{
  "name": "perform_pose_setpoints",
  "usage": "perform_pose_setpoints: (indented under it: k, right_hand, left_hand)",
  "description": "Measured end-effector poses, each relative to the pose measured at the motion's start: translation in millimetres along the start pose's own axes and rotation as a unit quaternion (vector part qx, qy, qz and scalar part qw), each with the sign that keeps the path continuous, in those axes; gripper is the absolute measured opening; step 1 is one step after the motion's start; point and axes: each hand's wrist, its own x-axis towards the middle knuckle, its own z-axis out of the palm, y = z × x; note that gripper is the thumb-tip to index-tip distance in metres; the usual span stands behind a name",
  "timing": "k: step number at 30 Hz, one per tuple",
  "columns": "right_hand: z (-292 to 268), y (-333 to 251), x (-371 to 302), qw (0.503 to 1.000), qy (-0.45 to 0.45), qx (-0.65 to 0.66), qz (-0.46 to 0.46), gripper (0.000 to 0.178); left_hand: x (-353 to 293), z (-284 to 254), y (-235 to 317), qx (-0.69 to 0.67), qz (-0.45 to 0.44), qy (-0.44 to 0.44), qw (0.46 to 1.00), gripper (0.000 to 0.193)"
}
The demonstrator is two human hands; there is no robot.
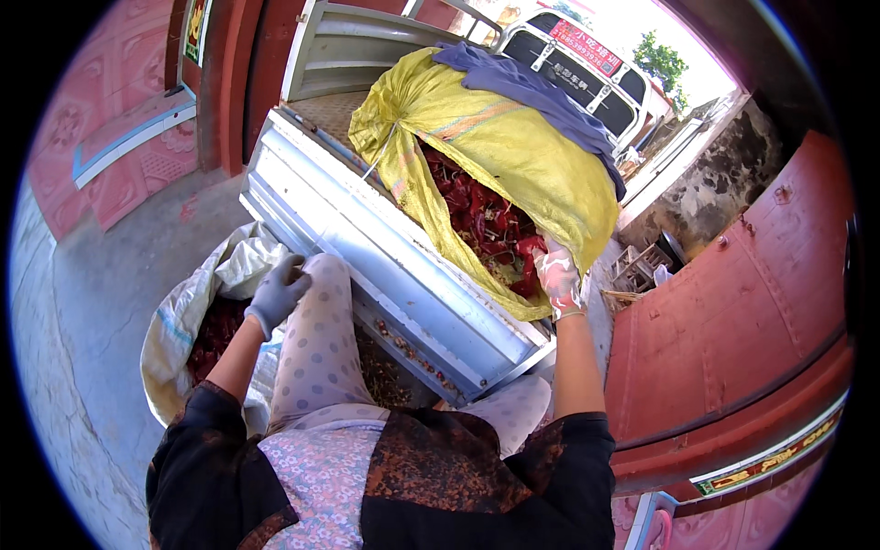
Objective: The person is picking red flora from a large yellow bag on a truck's tailgate, removing parts of the flora by hand or using shears, and dropping the pieces into a white bag on the floor.
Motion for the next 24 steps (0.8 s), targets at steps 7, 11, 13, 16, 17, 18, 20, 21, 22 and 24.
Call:
perform_pose_setpoints:
  k: [7, 11, 13, 16, 17, 18, 20, 21, 22, 24]
  right_hand:
    - [0, -37, -6, 0.98, 0.041, 0.194, 0.011, 0.043]
    - [-12, -62, -11, 0.994, -0.054, 0.016, 0.093, 0.037]
    - [-21, -86, -18, 0.996, 0.018, 0.01, 0.089, 0.035]
    - [-20, -79, -7, 0.986, 0.083, 0.102, 0.099, 0.033]
    - [-15, -69, -6, 0.978, 0.092, 0.146, 0.114, 0.031]
    - [-14, -71, -1, 0.969, 0.101, 0.189, 0.127, 0.03]
    - [-18, -76, -5, 0.932, 0.023, 0.31, 0.187, 0.028]
    - [-22, -89, -8, 0.914, -0.013, 0.351, 0.203, 0.028]
    - [-26, -102, -11, 0.893, -0.048, 0.388, 0.223, 0.027]
    - [-27, -121, -21, 0.896, -0.106, 0.379, 0.205, 0.028]
  left_hand:
    - [-18, 101, 151, -0.256, 0.04, -0.221, 0.94, 0.059]
    - [-23, 134, 180, -0.313, -0.058, -0.332, 0.888, 0.062]
    - [-22, 142, 184, -0.316, -0.06, -0.354, 0.878, 0.062]
    - [-28, 151, 187, -0.322, -0.068, -0.361, 0.873, 0.061]
    - [-27, 153, 189, -0.327, -0.065, -0.36, 0.871, 0.061]
    - [-26, 153, 194, -0.335, -0.063, -0.358, 0.869, 0.061]
    - [-29, 151, 207, -0.36, -0.076, -0.356, 0.859, 0.062]
    - [-26, 151, 206, -0.382, -0.083, -0.356, 0.849, 0.063]
    - [-24, 151, 206, -0.404, -0.09, -0.356, 0.838, 0.064]
    - [-22, 148, 204, -0.453, -0.101, -0.374, 0.803, 0.066]
